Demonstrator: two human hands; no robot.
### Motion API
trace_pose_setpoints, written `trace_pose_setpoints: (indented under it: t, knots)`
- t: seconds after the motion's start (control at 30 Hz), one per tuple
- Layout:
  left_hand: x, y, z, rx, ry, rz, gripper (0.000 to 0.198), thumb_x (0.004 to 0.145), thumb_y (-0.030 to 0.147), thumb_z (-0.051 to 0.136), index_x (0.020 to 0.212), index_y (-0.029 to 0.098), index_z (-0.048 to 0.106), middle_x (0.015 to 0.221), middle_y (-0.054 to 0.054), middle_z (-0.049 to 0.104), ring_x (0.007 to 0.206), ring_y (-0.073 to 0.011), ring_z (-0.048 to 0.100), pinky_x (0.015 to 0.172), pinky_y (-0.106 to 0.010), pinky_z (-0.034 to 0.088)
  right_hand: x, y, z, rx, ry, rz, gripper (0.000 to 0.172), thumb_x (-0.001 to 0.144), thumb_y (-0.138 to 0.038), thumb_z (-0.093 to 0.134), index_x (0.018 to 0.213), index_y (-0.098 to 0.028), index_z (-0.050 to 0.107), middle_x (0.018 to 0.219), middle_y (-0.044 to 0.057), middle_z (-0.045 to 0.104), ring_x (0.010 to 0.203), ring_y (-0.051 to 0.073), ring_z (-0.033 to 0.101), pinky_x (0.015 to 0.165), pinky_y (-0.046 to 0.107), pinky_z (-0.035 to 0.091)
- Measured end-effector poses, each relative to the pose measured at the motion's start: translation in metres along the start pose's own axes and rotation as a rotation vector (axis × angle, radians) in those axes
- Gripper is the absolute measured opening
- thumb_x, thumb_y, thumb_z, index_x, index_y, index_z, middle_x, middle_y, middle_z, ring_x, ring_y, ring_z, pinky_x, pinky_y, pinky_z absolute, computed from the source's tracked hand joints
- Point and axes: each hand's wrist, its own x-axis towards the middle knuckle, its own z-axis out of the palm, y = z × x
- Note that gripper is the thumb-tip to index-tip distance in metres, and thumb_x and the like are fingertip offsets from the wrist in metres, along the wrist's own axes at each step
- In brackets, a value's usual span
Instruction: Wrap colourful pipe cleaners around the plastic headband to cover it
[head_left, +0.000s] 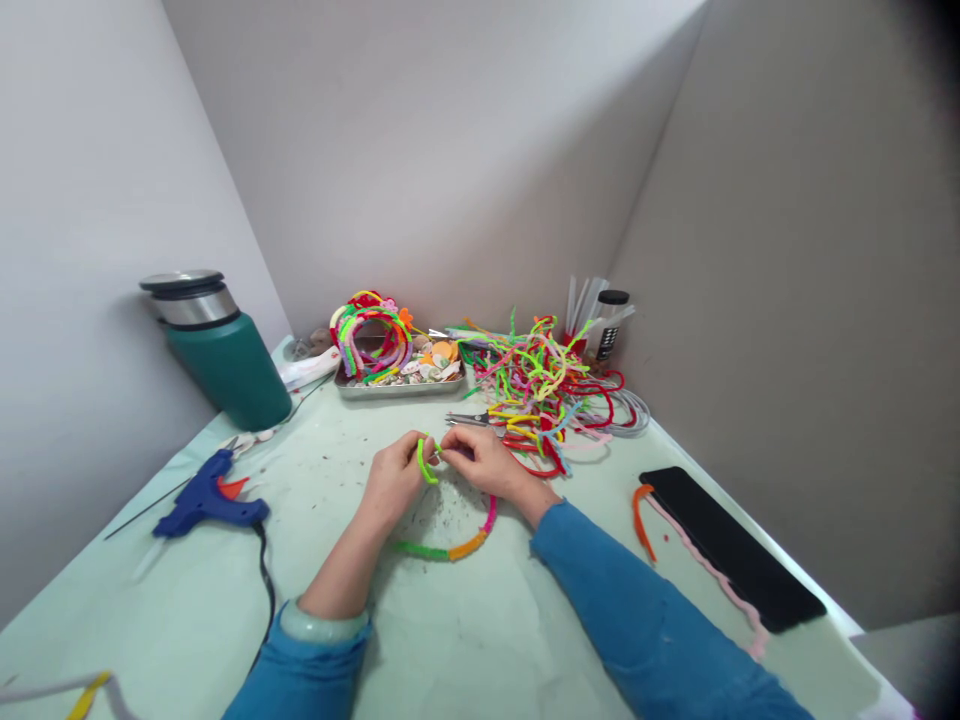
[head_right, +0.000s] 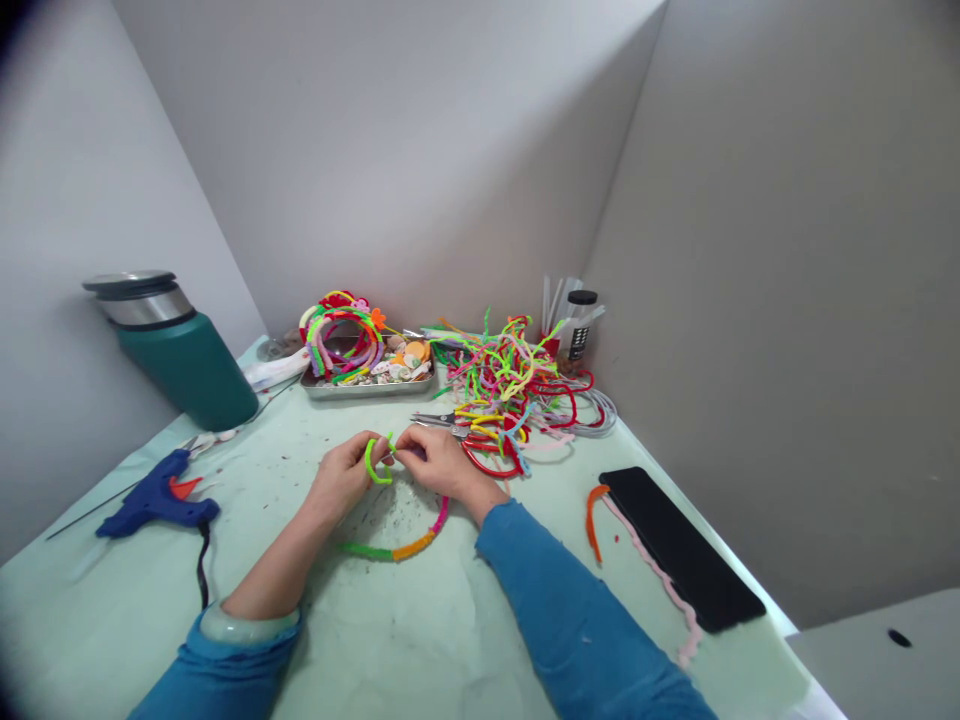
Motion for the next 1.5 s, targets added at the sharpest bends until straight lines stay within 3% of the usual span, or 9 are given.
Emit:
trace_pose_setpoints:
  t: [0.13, 0.23, 0.33, 0.47, 0.7, 0.9, 1.1, 1.27, 1.5]
  knots:
    - [0.001, 0.001, -0.002, 0.055, 0.097, -0.019, 0.043, 0.078, 0.052, 0.039, 0.069, 0.017, 0.062, 0.059, 0.001, 0.056, 0.058, -0.0118, 0.046, 0.053, -0.021, 0.034, 0.0, 0.002, 0.0, -0.04, 0.009, 0.002, 0.006, 0.078, -0.016, 0.051, 0.074, -0.016, 0.056, 0.07, 0.0, 0.056, 0.066, 0.011, 0.049, 0.061, 0.021, 0.035]
    - [0.003, -0.002, -0.003, -0.064, 0.153, -0.079, 0.047, 0.077, 0.056, 0.039, 0.064, 0.016, 0.061, 0.057, 0.0, 0.056, 0.057, -0.0121, 0.048, 0.054, -0.022, 0.036, -0.001, 0.002, 0.0, -0.047, 0.006, 0.007, 0.005, 0.077, -0.015, 0.051, 0.074, -0.016, 0.056, 0.068, -0.001, 0.056, 0.065, 0.011, 0.048, 0.061, 0.021, 0.034]
    - [0.005, -0.004, -0.005, -0.255, 0.165, -0.152, 0.053, 0.076, 0.06, 0.037, 0.065, 0.014, 0.062, 0.058, -0.002, 0.057, 0.055, -0.0119, 0.049, 0.054, -0.022, 0.039, -0.002, 0.001, -0.001, -0.043, -0.006, 0.014, 0.005, 0.077, -0.015, 0.051, 0.074, -0.016, 0.056, 0.069, 0.0, 0.056, 0.064, 0.011, 0.048, 0.061, 0.021, 0.035]
    - [0.004, -0.001, -0.005, -0.385, 0.115, -0.155, 0.053, 0.076, 0.059, 0.039, 0.082, 0.013, 0.065, 0.076, -0.006, 0.065, 0.064, -0.0131, 0.053, 0.057, -0.022, 0.043, -0.002, 0.002, -0.001, -0.053, -0.01, 0.021, 0.005, 0.077, -0.017, 0.052, 0.074, -0.016, 0.056, 0.069, 0.0, 0.057, 0.065, 0.011, 0.049, 0.061, 0.021, 0.035]
    - [0.003, -0.003, 0.001, -0.1, 0.069, 0.004, 0.028, 0.075, 0.039, 0.051, 0.087, 0.021, 0.068, 0.091, -0.002, 0.067, 0.088, -0.0162, 0.058, 0.077, -0.025, 0.044, -0.001, 0.004, 0.001, -0.058, 0.003, 0.016, 0.006, 0.077, -0.016, 0.05, 0.075, -0.016, 0.056, 0.069, -0.001, 0.057, 0.064, 0.01, 0.049, 0.06, 0.021, 0.034]
    - [0.007, -0.011, 0.005, 0.019, 0.041, 0.058, 0.029, 0.077, 0.03, 0.048, 0.096, 0.02, 0.067, 0.093, -0.004, 0.066, 0.085, -0.0158, 0.059, 0.076, -0.026, 0.044, -0.001, 0.006, 0.002, -0.036, 0.014, 0.02, 0.007, 0.078, -0.016, 0.05, 0.076, -0.015, 0.057, 0.069, -0.001, 0.058, 0.064, 0.01, 0.05, 0.06, 0.021, 0.034]
    - [0.004, -0.011, 0.006, 0.214, -0.065, 0.151, 0.03, 0.076, 0.02, 0.047, 0.101, 0.02, 0.065, 0.086, -0.005, 0.064, 0.074, -0.0149, 0.057, 0.068, -0.026, 0.042, -0.001, 0.007, 0.003, -0.046, 0.024, 0.026, 0.006, 0.078, -0.016, 0.051, 0.077, -0.015, 0.058, 0.071, 0.0, 0.059, 0.065, 0.01, 0.049, 0.06, 0.02, 0.035]
    - [0.003, -0.011, 0.006, 0.223, 0.003, 0.198, 0.037, 0.074, 0.017, 0.051, 0.11, 0.021, 0.059, 0.082, -0.002, 0.062, 0.071, -0.0131, 0.055, 0.067, -0.024, 0.042, 0.0, 0.008, 0.003, -0.057, 0.037, 0.015, 0.006, 0.077, -0.015, 0.052, 0.076, -0.015, 0.057, 0.071, -0.001, 0.058, 0.065, 0.009, 0.05, 0.06, 0.02, 0.035]
    - [0.003, -0.011, 0.007, 0.161, 0.074, 0.246, 0.019, 0.074, 0.014, 0.051, 0.085, 0.021, 0.065, 0.085, -0.001, 0.066, 0.074, -0.0128, 0.059, 0.071, -0.024, 0.044, 0.0, 0.008, 0.003, -0.079, 0.027, 0.032, 0.007, 0.078, -0.016, 0.051, 0.077, -0.015, 0.057, 0.07, -0.001, 0.058, 0.064, 0.009, 0.049, 0.058, 0.019, 0.034]
